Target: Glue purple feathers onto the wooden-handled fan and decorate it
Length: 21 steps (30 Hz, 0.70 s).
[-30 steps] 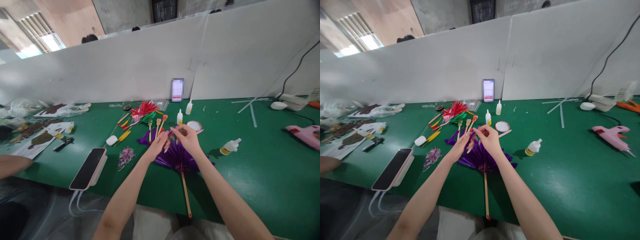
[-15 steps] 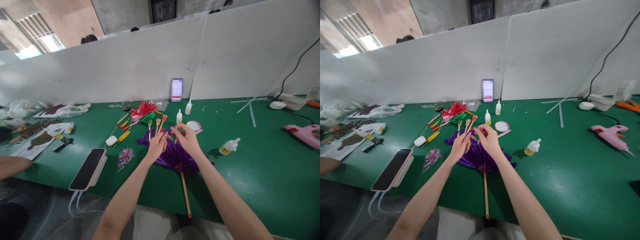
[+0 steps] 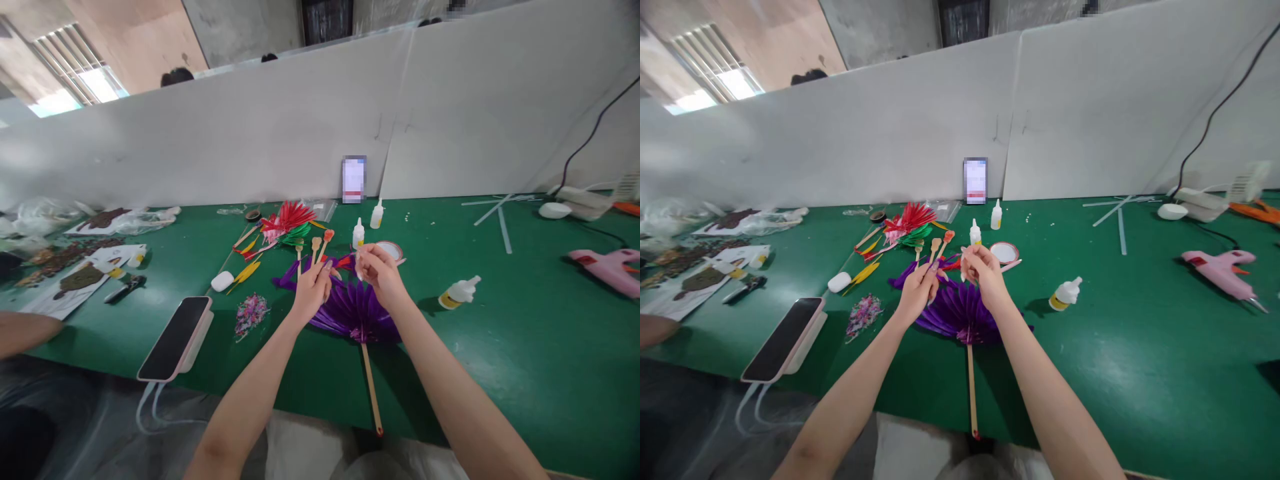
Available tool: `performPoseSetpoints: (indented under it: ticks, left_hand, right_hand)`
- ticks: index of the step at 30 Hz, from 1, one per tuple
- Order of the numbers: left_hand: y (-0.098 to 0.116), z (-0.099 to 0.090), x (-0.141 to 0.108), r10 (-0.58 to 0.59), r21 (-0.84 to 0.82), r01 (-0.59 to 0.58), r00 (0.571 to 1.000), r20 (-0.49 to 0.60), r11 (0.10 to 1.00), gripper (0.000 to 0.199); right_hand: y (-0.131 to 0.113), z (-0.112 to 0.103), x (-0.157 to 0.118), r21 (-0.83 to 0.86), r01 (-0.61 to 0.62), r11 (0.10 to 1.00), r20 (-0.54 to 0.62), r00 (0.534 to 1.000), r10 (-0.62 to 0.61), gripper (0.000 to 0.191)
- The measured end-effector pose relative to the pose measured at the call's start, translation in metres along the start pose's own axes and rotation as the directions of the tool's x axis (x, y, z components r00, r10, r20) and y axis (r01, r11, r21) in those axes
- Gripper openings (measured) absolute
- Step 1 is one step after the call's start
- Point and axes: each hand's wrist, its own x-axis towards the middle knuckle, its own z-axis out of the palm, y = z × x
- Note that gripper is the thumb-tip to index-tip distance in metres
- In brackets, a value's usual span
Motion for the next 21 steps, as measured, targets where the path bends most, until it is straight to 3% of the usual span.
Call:
performPoseSetpoints:
  ticks: [3, 13, 21]
  left_hand:
    - [-0.0005, -0.0001, -0.0001, -0.004, 0.005, 0.004, 1.0, 0.014, 1.0, 0.038]
    - [-0.0034, 0.0009, 0.0005, 0.009, 0.009, -0.01, 1.0, 0.03, 1.0, 0.035]
    - [-0.0054, 0.0043, -0.0015, -0.009, 0.039, 0.005, 0.996, 0.092, 0.999, 0.036]
  right_hand:
    - [0.0011, -0.0028, 0.0019, 0.045, 0.002, 0.999, -0.033, 0.999, -0.001, 0.027]
    - [0.0028, 0.0028, 0.002, -0.21, -0.007, 0.978, -0.063, 0.998, -0.006, 0.038]
    - [0.0049, -0.0007, 0.0025, -0.297, 0.119, 0.948, -0.042, 0.99, -0.137, 0.029]
